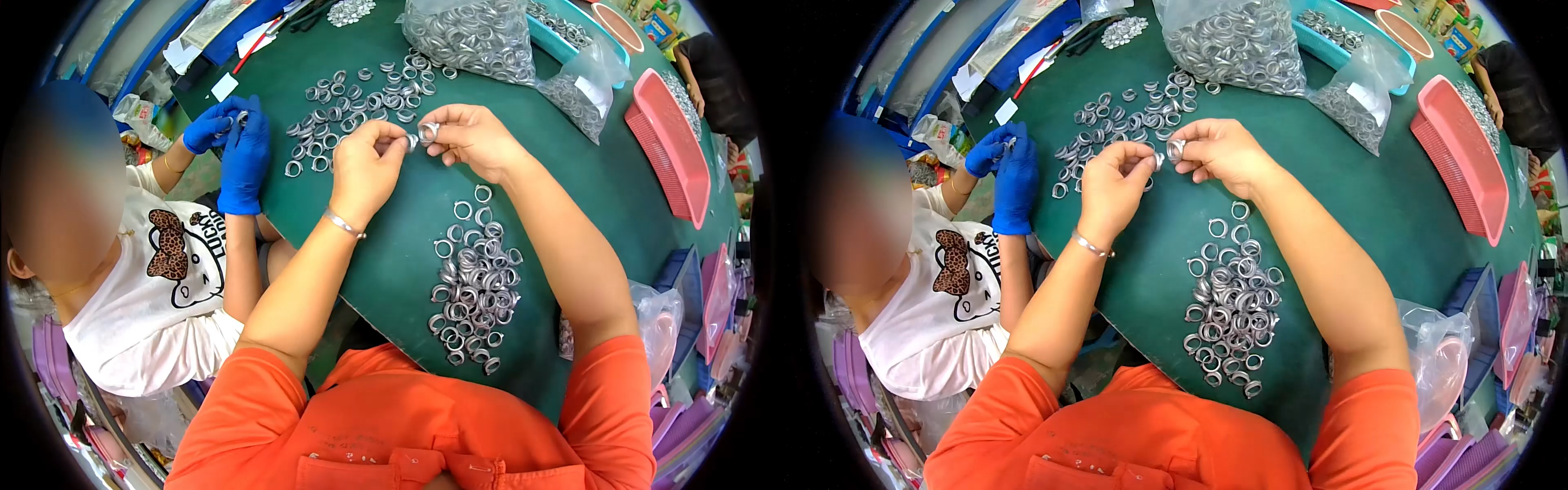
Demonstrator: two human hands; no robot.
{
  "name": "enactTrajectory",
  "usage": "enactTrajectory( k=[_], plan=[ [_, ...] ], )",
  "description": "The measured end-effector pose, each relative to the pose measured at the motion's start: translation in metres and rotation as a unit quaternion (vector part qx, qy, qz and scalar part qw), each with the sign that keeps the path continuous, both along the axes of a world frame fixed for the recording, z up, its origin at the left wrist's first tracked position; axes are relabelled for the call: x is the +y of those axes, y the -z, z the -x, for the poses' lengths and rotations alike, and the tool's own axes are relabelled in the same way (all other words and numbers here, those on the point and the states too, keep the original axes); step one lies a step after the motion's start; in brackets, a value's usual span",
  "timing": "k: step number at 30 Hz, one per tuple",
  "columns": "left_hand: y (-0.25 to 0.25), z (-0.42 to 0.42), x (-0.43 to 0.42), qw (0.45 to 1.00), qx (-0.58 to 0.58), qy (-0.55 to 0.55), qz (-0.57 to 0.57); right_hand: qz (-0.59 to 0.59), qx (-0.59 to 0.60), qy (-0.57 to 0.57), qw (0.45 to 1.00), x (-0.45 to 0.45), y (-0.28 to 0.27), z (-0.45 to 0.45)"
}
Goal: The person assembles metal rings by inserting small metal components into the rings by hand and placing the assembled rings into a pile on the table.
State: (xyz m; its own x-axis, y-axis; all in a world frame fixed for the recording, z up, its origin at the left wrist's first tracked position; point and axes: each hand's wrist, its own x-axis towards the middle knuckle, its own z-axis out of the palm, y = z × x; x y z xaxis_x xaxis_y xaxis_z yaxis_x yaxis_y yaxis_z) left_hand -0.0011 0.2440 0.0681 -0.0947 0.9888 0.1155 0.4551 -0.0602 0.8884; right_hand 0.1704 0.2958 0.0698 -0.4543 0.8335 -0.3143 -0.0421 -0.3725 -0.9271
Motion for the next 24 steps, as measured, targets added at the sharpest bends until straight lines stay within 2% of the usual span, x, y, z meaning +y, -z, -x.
enactTrajectory(
  k=[1, 2, 3, 4, 10, 11, 14, 16, 17, 18, 19, 21, 23, 24],
  plan=[
    [-0.001, 0.0, -0.003, 1.0, -0.001, -0.001, 0.001, 0.001, -0.001, -0.001, 1.0, -0.004, -0.004, -0.003],
    [-0.004, 0.0, -0.005, 0.979, -0.177, 0.031, 0.092, 0.011, 0.032, -0.007, 0.999, -0.007, -0.006, -0.005],
    [-0.008, -0.001, -0.008, 0.919, -0.345, 0.061, 0.179, 0.022, 0.065, -0.014, 0.998, -0.008, -0.008, -0.006],
    [-0.012, -0.001, -0.01, 0.891, -0.397, 0.067, 0.209, 0.022, 0.066, -0.014, 0.998, -0.009, -0.01, -0.007],
    [-0.013, -0.007, -0.02, 0.831, -0.488, 0.131, 0.234, -0.006, 0.081, -0.031, 0.996, -0.022, -0.027, -0.016],
    [-0.012, -0.008, -0.023, 0.83, -0.488, 0.129, 0.236, -0.025, 0.06, -0.049, 0.997, -0.024, -0.031, -0.019],
    [-0.004, -0.013, -0.028, 0.781, -0.547, 0.171, 0.25, -0.042, 0.022, -0.07, 0.996, -0.029, -0.036, -0.025],
    [0.0, -0.016, -0.031, 0.774, -0.558, 0.166, 0.249, -0.039, 0.005, -0.075, 0.996, -0.03, -0.037, -0.03],
    [0.002, -0.016, -0.033, 0.768, -0.569, 0.158, 0.247, -0.069, -0.042, -0.063, 0.995, -0.03, -0.036, -0.034],
    [0.003, -0.016, -0.034, 0.774, -0.568, 0.144, 0.241, -0.099, -0.088, -0.051, 0.99, -0.03, -0.035, -0.037],
    [0.003, -0.015, -0.038, 0.774, -0.568, 0.144, 0.24, -0.099, -0.088, -0.052, 0.99, -0.03, -0.032, -0.04],
    [0.002, -0.011, -0.048, 0.821, -0.508, 0.095, 0.24, -0.087, -0.114, -0.018, 0.989, -0.028, -0.023, -0.045],
    [0.004, -0.006, -0.062, 0.83, -0.498, 0.083, 0.238, -0.084, -0.094, -0.015, 0.992, -0.026, -0.016, -0.041],
    [0.008, -0.002, -0.07, 0.839, -0.487, 0.086, 0.228, -0.125, -0.122, -0.038, 0.984, -0.025, -0.014, -0.033]
  ],
)
